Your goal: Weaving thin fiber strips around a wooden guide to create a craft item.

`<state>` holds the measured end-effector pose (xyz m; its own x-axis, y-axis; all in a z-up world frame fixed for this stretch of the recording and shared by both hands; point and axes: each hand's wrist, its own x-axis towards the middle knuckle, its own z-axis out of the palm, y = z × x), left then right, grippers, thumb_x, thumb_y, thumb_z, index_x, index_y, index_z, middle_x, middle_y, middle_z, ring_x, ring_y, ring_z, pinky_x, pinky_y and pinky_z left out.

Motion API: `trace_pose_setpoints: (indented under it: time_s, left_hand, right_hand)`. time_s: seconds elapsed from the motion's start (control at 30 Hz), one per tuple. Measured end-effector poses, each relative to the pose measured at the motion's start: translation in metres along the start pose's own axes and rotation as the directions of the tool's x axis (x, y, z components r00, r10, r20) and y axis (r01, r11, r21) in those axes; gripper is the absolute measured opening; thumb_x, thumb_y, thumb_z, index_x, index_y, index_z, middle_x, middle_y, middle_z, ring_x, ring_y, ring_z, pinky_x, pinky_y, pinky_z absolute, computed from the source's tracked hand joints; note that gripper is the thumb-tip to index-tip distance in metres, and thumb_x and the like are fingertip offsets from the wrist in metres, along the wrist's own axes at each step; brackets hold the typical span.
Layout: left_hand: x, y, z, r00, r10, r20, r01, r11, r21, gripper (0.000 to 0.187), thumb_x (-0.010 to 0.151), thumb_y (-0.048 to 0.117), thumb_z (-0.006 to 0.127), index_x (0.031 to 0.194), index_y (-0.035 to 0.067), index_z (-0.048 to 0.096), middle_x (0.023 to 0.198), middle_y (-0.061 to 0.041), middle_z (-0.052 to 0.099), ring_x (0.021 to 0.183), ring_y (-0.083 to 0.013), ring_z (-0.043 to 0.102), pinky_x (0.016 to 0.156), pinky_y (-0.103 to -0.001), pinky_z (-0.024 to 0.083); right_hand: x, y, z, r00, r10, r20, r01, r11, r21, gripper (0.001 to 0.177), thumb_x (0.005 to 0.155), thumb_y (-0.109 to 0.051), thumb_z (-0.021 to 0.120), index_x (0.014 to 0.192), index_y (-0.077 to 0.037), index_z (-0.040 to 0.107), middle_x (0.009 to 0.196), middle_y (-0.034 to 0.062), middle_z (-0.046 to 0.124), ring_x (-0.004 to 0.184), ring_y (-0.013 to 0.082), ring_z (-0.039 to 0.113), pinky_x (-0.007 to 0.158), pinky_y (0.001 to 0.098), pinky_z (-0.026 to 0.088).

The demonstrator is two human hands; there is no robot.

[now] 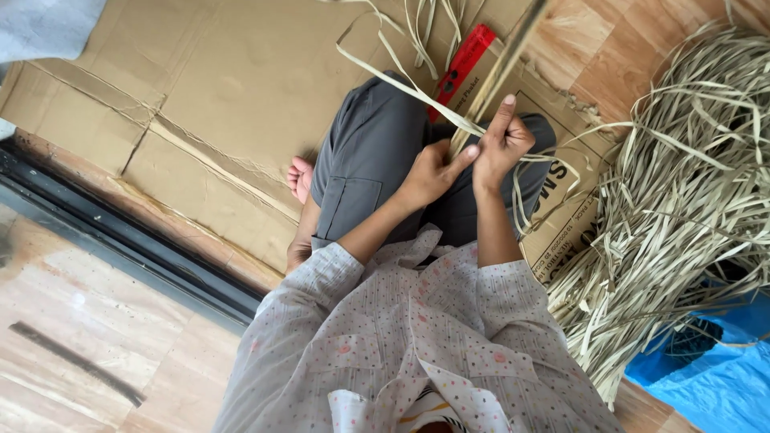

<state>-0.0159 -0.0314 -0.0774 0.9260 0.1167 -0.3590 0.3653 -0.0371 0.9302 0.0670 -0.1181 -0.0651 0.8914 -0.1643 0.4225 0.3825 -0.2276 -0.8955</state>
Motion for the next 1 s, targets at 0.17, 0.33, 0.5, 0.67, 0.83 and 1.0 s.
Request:
trace_pose_setpoints:
  time_s: [0.17,0.33,0.5,0.67,0.83,1.0]
  left_hand:
    - [0.004,0.026,0.009,0.993,0.092,-0.068,-0.099,0.990,-0.096,0.062,0.098,0.061,0.049,0.076,0.004,0.059,0.057,-0.016,0.056,0.060,-0.0243,0.060,0.056,-0.042,0.045]
    - [-0.002,0.033,0.013,0.973,0.209,-0.093,-0.218,0.972,-0.093,0.060,0.102,0.056,0.043,0.072,0.006,0.057,0.051,-0.012,0.055,0.055,-0.0192,0.059,0.050,-0.036,0.047]
    - [-0.006,0.042,0.008,0.967,0.244,-0.074,-0.251,0.962,-0.110,0.055,0.101,0.048,0.045,0.077,0.001,0.061,0.054,-0.009,0.056,0.052,-0.0144,0.054,0.048,-0.031,0.046]
    - [-0.006,0.049,0.011,0.957,0.281,-0.065,-0.287,0.949,-0.130,0.052,0.100,0.042,0.045,0.085,-0.002,0.068,0.059,-0.005,0.060,0.048,-0.0105,0.049,0.045,-0.028,0.044]
    - [-0.006,0.054,0.011,0.957,0.262,-0.125,-0.284,0.935,-0.212,0.060,0.101,0.051,0.047,0.060,0.008,0.054,0.043,-0.010,0.051,0.043,-0.0203,0.055,0.045,-0.033,0.045]
    - [-0.012,0.054,0.014,0.949,0.288,-0.125,-0.309,0.926,-0.218,0.065,0.102,0.050,0.047,0.055,0.006,0.053,0.041,-0.011,0.049,0.044,-0.0167,0.051,0.043,-0.033,0.043]
  right_hand:
    - [-0.009,-0.023,0.002,0.998,-0.059,-0.009,0.059,0.997,-0.040,0.054,0.105,-0.014,0.064,0.054,-0.008,0.046,0.045,0.0021,0.041,0.058,0.0028,0.039,0.052,0.0279,0.032]
    - [0.000,-0.037,0.002,0.998,-0.041,-0.044,0.037,0.996,-0.082,0.056,0.108,-0.020,0.055,0.054,-0.009,0.045,0.044,0.0027,0.043,0.050,0.0065,0.035,0.051,0.0291,0.035]
    - [0.001,-0.007,-0.014,0.999,0.005,0.048,-0.005,1.000,-0.011,0.050,0.108,-0.022,0.053,0.061,-0.006,0.053,0.051,-0.0004,0.047,0.049,0.0064,0.034,0.049,0.0258,0.033]
    - [0.000,-0.003,-0.017,0.991,-0.006,0.130,0.002,1.000,0.027,0.047,0.108,-0.017,0.052,0.064,0.001,0.055,0.057,-0.0015,0.044,0.051,0.0077,0.027,0.048,0.0257,0.028]
    - [0.000,-0.026,-0.009,0.997,-0.030,0.070,0.025,0.997,0.069,0.048,0.104,-0.009,0.063,0.057,-0.007,0.055,0.048,0.0040,0.054,0.063,0.0030,0.044,0.052,0.0268,0.041]
    - [0.002,-0.012,-0.020,0.994,-0.090,0.061,0.088,0.996,0.035,0.047,0.104,-0.009,0.061,0.057,-0.003,0.059,0.047,0.0078,0.055,0.055,0.0052,0.046,0.054,0.0282,0.045]
